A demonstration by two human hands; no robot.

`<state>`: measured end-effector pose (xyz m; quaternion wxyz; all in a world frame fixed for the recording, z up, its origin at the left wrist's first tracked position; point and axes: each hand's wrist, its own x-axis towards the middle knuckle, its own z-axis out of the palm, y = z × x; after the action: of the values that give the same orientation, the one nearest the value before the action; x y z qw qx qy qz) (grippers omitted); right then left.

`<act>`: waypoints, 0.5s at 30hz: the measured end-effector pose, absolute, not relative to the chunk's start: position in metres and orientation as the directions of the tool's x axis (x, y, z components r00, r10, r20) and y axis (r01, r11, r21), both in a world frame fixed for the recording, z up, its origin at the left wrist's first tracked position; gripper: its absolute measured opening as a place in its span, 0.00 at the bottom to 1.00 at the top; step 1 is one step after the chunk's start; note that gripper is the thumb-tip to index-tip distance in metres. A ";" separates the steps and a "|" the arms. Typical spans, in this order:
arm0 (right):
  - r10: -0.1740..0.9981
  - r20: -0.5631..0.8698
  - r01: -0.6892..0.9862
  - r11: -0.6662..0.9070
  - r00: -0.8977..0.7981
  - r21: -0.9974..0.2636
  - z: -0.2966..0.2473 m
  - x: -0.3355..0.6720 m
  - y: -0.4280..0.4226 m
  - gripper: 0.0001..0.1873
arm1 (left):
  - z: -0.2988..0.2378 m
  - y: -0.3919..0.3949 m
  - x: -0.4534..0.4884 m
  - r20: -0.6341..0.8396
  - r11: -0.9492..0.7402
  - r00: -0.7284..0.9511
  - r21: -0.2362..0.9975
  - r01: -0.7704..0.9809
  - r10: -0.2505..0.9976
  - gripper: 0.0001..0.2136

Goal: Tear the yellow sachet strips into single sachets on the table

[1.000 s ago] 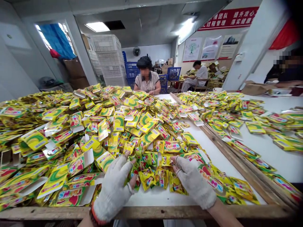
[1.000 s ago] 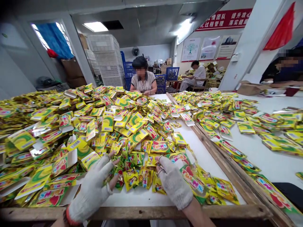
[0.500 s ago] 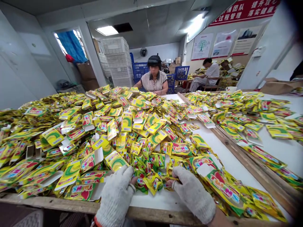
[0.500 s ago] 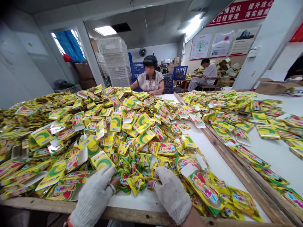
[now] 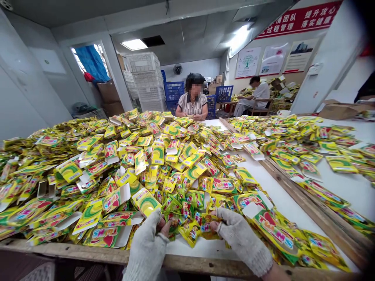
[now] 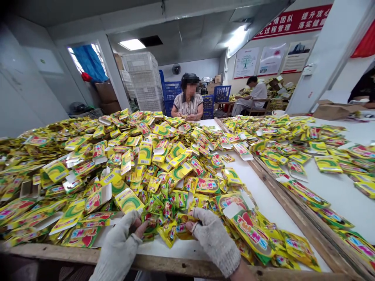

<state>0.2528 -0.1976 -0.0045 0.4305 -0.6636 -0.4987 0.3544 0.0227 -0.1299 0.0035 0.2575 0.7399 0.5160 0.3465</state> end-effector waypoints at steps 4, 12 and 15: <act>0.984 -0.116 0.212 -0.143 0.134 -0.967 0.003 0.228 -0.199 0.13 | -0.001 -0.145 0.028 0.016 -0.070 0.233 0.972 0.225 0.972 0.19; 0.981 0.015 0.562 -0.098 0.193 -0.821 0.005 0.218 -0.202 0.10 | -0.014 -0.164 0.045 -0.067 0.071 0.239 0.997 -0.009 0.969 0.25; 0.971 -0.003 0.504 -0.126 0.238 -0.855 -0.005 0.221 -0.204 0.13 | -0.012 -0.166 0.046 -0.054 0.056 0.305 0.998 0.005 0.951 0.25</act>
<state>0.2212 -0.2037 -0.0050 0.3852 -0.6862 -0.5373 0.3035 0.0463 -0.1658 -0.0124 0.5860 0.5560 0.4295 0.4037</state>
